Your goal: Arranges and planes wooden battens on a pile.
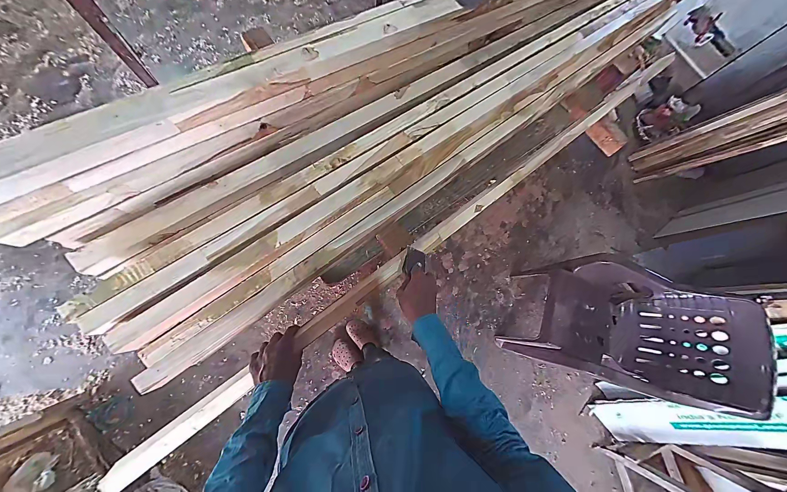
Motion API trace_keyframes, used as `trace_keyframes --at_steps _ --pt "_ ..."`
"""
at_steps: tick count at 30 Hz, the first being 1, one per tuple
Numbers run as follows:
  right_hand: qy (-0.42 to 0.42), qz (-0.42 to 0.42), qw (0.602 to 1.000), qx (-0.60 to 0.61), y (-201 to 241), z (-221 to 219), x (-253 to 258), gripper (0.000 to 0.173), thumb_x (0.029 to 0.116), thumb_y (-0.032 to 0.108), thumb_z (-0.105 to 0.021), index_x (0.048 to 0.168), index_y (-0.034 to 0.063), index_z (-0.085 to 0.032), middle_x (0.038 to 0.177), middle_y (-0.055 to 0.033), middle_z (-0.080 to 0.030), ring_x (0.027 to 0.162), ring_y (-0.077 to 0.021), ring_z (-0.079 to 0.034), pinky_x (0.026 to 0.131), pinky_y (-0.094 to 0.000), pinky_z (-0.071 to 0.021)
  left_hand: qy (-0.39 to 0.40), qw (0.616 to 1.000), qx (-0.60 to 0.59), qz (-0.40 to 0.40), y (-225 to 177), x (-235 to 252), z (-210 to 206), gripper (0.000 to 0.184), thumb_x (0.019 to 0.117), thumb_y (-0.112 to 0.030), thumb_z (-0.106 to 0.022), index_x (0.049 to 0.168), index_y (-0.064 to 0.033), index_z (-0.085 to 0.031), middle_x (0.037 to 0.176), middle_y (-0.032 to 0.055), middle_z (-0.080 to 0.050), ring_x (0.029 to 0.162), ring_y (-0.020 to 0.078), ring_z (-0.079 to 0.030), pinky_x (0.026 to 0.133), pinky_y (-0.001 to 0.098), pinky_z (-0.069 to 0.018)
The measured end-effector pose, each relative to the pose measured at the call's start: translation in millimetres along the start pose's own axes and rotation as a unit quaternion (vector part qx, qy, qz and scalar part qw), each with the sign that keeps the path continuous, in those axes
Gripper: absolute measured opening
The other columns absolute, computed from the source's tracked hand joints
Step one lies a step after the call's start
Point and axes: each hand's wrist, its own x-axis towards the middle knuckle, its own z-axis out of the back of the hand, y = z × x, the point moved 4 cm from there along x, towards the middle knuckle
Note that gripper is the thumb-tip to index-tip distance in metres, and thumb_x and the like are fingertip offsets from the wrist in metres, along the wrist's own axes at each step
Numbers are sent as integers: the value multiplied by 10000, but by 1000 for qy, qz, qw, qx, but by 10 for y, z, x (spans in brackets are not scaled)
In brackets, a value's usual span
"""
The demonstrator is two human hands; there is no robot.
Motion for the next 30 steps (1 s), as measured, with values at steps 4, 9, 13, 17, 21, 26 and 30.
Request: trace_keyframes --at_steps 4,9,13,17,21,26,30 --pt "45 14 998 -35 32 -241 -353 449 1026 205 -535 1431 12 -531 1363 -260 -562 1135 -351 -667 949 -462 -561 14 1000 2 9 8 31 3 493 940 -199 -692 1417 -289 -607 1304 132 -680 1234 380 -627 1030 635 -460" --pt "106 63 989 -82 -83 -101 -633 500 1000 280 -583 1449 64 -549 1338 -255 -587 1134 -384 -660 931 -497 -563 -24 1000 16 -5 -11 -34 -39 480 951 -170 -688 1419 -239 -602 1299 182 -664 1216 419 -622 1019 643 -461" --pt "26 44 994 -100 -201 563 -183 327 1027 187 -528 1276 7 -640 1242 -270 -640 1150 -408 -652 958 -549 -535 -154 983 83 -50 11 -184 -344 521 957 -34 -635 1455 -169 -561 1273 237 -653 1188 478 -623 1019 668 -449" --pt "6 -3 994 -111 -301 902 388 352 998 239 -616 1201 -46 -657 1230 -319 -635 1156 -484 -633 930 -642 -518 -253 961 88 -64 43 -224 -622 581 926 30 -632 1467 -171 -563 1318 221 -658 1254 467 -598 1014 712 -381" --pt "68 12 991 -115 -145 648 181 334 932 157 -676 1194 -47 -650 1205 -306 -643 1118 -469 -649 893 -631 -537 -300 944 121 -71 80 -215 -733 572 904 14 -670 1434 -190 -596 1281 196 -682 1213 429 -633 970 682 -412" --pt "195 51 966 -164 171 29 -663 412 1010 171 -564 1350 -62 -554 1371 -303 -527 1224 -427 -596 951 -527 -537 -284 954 82 -53 47 -243 -692 555 909 33 -638 1422 -177 -607 1290 220 -669 1256 464 -592 1010 702 -374" --pt "210 99 967 -109 49 124 -725 349 1018 232 -536 1232 -28 -629 1224 -253 -634 1148 -391 -645 929 -533 -536 -203 978 -13 -47 37 -253 -375 525 881 -126 -747 1380 -251 -646 1320 227 -602 1248 504 -537 1021 687 -415"
